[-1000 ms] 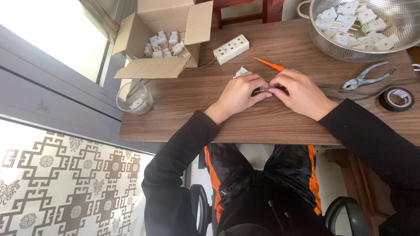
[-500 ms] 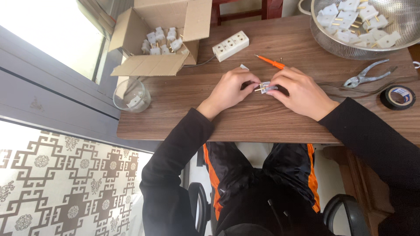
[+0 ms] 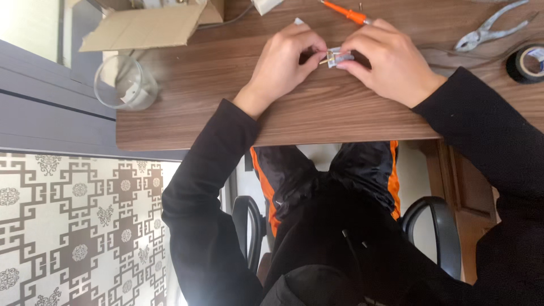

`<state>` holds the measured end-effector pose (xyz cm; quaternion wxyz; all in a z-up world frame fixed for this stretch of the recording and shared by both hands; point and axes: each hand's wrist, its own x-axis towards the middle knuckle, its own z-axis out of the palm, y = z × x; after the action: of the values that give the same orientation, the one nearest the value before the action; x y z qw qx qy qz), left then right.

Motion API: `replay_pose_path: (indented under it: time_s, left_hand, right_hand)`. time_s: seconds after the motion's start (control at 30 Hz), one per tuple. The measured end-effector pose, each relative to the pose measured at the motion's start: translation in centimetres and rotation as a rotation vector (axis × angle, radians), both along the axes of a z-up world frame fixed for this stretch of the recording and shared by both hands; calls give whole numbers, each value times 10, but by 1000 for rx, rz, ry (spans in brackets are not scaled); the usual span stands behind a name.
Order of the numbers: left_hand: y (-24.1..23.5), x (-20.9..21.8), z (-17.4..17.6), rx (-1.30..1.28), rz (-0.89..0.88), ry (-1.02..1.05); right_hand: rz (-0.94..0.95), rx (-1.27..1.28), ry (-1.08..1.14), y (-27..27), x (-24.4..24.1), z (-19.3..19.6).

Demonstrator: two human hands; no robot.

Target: The person assembles small white electrical components on a wooden table. They use an orange-handled screwdriver to tighten screws on the components and handle small white plastic parts and wires.

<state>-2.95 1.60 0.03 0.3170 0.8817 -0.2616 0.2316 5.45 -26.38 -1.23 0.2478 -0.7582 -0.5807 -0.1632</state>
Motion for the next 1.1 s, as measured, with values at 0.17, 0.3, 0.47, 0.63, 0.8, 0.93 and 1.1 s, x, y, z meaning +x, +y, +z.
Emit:
replay_pose_path:
  time_s: [0.17,0.3,0.47,0.63,0.8,0.93,1.1]
  left_hand:
    - [0,1,0,-44,37,66]
    - [0,4,-6,-47,59,85]
    - [1,2,-6,68,82,58]
    - [-3,2,-16,121,119,-47]
    - [-4,4,-18,59,121,-47]
    - [-2,6,-18,13,110,4]
    - [0,7,-14,-15,88,24]
  right_hand:
    - [-23,-16,-22,-1,2,-2]
    - [-24,-14,-47,-2,1,-2]
    - [-4,24,-48,0,1,0]
    - [-14,13,-101,-1,3,-5]
    - [10,-1,-113,0,1,-1]
    - [23,-1,-91,0,3,-2]
    - [22,2,-86,0,3,-4]
